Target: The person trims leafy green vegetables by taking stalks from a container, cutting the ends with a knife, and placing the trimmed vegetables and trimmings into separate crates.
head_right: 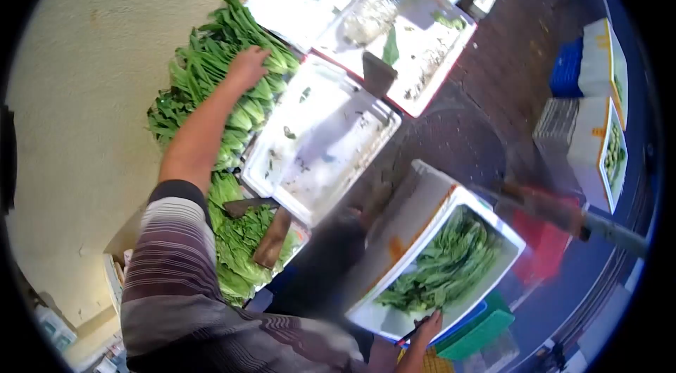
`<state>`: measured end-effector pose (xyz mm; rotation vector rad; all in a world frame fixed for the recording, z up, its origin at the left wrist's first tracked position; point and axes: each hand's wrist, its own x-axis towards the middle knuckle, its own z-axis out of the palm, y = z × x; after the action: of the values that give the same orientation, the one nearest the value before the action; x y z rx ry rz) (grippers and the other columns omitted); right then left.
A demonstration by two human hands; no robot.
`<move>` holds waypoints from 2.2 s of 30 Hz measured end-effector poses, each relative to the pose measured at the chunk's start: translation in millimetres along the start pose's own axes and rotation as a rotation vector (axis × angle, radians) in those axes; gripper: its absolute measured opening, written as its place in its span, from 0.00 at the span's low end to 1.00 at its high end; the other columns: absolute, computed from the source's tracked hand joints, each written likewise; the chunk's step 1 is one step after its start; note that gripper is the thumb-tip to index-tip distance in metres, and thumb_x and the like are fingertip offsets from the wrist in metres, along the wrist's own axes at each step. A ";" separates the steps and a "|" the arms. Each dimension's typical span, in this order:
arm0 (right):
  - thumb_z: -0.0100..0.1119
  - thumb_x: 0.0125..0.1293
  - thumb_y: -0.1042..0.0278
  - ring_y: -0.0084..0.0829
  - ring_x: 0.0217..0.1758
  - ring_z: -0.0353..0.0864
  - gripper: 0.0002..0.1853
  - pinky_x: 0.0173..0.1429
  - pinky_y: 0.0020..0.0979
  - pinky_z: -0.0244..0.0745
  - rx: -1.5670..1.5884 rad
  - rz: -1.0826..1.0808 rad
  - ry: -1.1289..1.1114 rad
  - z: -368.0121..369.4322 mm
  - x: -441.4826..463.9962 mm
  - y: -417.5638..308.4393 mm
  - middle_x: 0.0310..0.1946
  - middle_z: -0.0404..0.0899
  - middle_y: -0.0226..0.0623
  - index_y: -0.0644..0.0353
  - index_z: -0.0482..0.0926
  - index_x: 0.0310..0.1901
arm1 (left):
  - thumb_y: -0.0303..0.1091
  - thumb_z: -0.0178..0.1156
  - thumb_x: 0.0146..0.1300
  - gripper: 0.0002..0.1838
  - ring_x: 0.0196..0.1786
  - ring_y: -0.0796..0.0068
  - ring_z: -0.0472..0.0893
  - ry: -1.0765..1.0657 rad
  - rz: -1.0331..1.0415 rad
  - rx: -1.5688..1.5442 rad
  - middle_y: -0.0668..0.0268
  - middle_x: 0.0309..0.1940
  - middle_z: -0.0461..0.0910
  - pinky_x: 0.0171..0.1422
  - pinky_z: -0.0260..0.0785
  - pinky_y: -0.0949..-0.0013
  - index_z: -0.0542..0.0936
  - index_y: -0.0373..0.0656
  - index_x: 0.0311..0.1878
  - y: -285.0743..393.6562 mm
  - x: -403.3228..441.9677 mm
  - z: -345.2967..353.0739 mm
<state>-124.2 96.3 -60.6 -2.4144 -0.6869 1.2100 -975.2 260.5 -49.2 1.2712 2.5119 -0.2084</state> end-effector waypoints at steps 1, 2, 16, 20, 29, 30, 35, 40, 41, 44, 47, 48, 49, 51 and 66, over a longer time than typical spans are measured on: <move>0.51 0.76 0.44 0.21 0.14 0.61 0.21 0.20 0.29 0.70 -0.003 -0.004 0.005 -4.0 4.6 5.5 0.17 0.62 0.25 0.55 0.75 0.53 | 0.36 0.67 0.63 0.32 0.70 0.51 0.71 -0.011 0.009 -0.015 0.60 0.73 0.68 0.72 0.67 0.52 0.72 0.54 0.72 -6.3 1.2 0.1; 0.51 0.76 0.45 0.21 0.14 0.62 0.22 0.20 0.29 0.70 -0.002 -0.010 0.006 -3.5 2.8 5.8 0.17 0.61 0.25 0.56 0.76 0.55 | 0.37 0.68 0.63 0.33 0.70 0.49 0.71 -0.020 0.033 -0.026 0.61 0.73 0.68 0.72 0.67 0.50 0.72 0.55 0.72 -12.3 6.4 -2.5; 0.52 0.76 0.46 0.20 0.19 0.67 0.22 0.28 0.27 0.77 0.158 -0.074 0.298 -84.8 -28.9 -15.9 0.20 0.67 0.27 0.60 0.75 0.36 | 0.54 0.61 0.68 0.34 0.67 0.53 0.75 0.324 0.207 0.159 0.55 0.70 0.72 0.69 0.67 0.55 0.70 0.49 0.74 28.8 -32.1 -25.0; 0.50 0.73 0.34 0.25 0.18 0.66 0.28 0.29 0.34 0.76 0.625 0.136 0.478 -172.7 3.2 31.1 0.20 0.68 0.30 0.55 0.71 0.33 | 0.44 0.60 0.72 0.27 0.57 0.62 0.81 0.152 0.342 -0.537 0.54 0.58 0.81 0.62 0.71 0.64 0.74 0.41 0.69 116.9 -111.7 -17.0; 0.58 0.74 0.50 0.23 0.17 0.63 0.17 0.30 0.36 0.75 0.758 0.231 0.431 -203.4 31.5 149.1 0.18 0.65 0.26 0.55 0.73 0.34 | 0.42 0.66 0.65 0.25 0.51 0.60 0.85 -1.001 0.792 -0.594 0.52 0.47 0.86 0.57 0.76 0.63 0.80 0.33 0.58 373.9 -458.8 186.5; 0.59 0.74 0.52 0.24 0.17 0.64 0.16 0.30 0.36 0.75 0.757 0.266 0.368 -199.3 28.2 166.4 0.19 0.66 0.27 0.55 0.74 0.34 | 0.41 0.66 0.62 0.27 0.54 0.46 0.83 -0.809 0.936 -0.464 0.46 0.49 0.84 0.59 0.75 0.57 0.79 0.32 0.58 382.9 -486.0 235.6; 0.58 0.72 0.60 0.27 0.19 0.70 0.11 0.29 0.39 0.76 0.860 0.654 -0.077 -186.5 -19.9 240.4 0.21 0.72 0.32 0.58 0.76 0.36 | 0.43 0.68 0.56 0.26 0.56 0.42 0.81 -0.705 0.729 -0.183 0.38 0.48 0.82 0.61 0.74 0.50 0.80 0.29 0.49 407.1 -546.9 341.4; 0.56 0.69 0.68 0.32 0.23 0.75 0.04 0.31 0.44 0.78 0.803 0.663 -0.273 -177.1 -61.6 272.8 0.27 0.75 0.36 0.57 0.72 0.40 | 0.40 0.63 0.59 0.23 0.44 0.46 0.85 -0.777 0.754 0.116 0.43 0.43 0.84 0.51 0.78 0.51 0.81 0.29 0.51 405.5 -536.9 370.5; 0.56 0.69 0.69 0.33 0.23 0.75 0.04 0.32 0.44 0.79 0.812 0.664 -0.304 -176.2 -62.4 270.3 0.29 0.76 0.36 0.56 0.71 0.40 | 0.39 0.64 0.60 0.22 0.43 0.49 0.86 -0.896 0.676 0.129 0.44 0.41 0.85 0.49 0.79 0.53 0.81 0.29 0.50 413.1 -530.9 363.7; 0.54 0.70 0.69 0.30 0.23 0.75 0.05 0.31 0.39 0.81 0.758 0.462 -0.377 -179.0 -49.7 261.4 0.28 0.76 0.35 0.56 0.73 0.44 | 0.36 0.66 0.61 0.19 0.40 0.58 0.86 -1.166 0.461 -0.053 0.47 0.40 0.85 0.46 0.80 0.58 0.82 0.30 0.49 447.8 -529.3 276.2; 0.55 0.72 0.65 0.25 0.21 0.74 0.08 0.28 0.33 0.80 0.638 0.312 -0.333 -186.9 -34.1 215.4 0.27 0.76 0.32 0.56 0.74 0.48 | 0.33 0.68 0.61 0.22 0.44 0.64 0.85 -1.254 0.284 -0.634 0.53 0.45 0.85 0.50 0.79 0.60 0.78 0.32 0.56 430.7 -536.7 234.0; 0.56 0.72 0.64 0.23 0.21 0.74 0.09 0.28 0.32 0.79 0.649 0.254 -0.323 -186.7 -26.5 208.0 0.27 0.76 0.31 0.57 0.75 0.49 | 0.31 0.68 0.62 0.24 0.47 0.64 0.85 -1.279 0.189 -0.813 0.55 0.48 0.84 0.53 0.78 0.58 0.75 0.32 0.59 432.2 -545.8 212.4; 0.56 0.73 0.62 0.22 0.21 0.74 0.10 0.27 0.31 0.79 0.658 0.195 -0.314 -186.2 -19.2 200.1 0.27 0.76 0.30 0.57 0.75 0.50 | 0.29 0.68 0.62 0.27 0.50 0.63 0.84 -1.297 0.093 -0.995 0.57 0.50 0.83 0.56 0.78 0.56 0.72 0.33 0.63 435.2 -552.8 195.2; 0.56 0.75 0.59 0.18 0.21 0.72 0.15 0.29 0.29 0.79 0.664 0.087 -0.274 -186.1 -16.8 168.9 0.28 0.77 0.28 0.59 0.77 0.54 | 0.29 0.67 0.64 0.30 0.54 0.61 0.82 -1.303 0.031 -1.194 0.57 0.54 0.80 0.61 0.75 0.55 0.67 0.34 0.67 444.6 -563.5 171.4; 0.66 0.68 0.61 0.43 0.27 0.81 0.38 0.33 0.38 0.75 0.094 -0.984 -0.113 -157.8 -115.8 36.7 0.30 0.81 0.47 0.70 0.60 0.73 | 0.39 0.60 0.73 0.21 0.57 0.54 0.79 -1.200 -0.358 -1.906 0.54 0.55 0.79 0.64 0.73 0.47 0.72 0.39 0.62 514.3 -639.0 96.8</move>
<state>-45.8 -14.0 85.5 -1.5402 -1.5463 0.8918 -186.6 55.6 86.1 -0.2027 0.8741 0.8567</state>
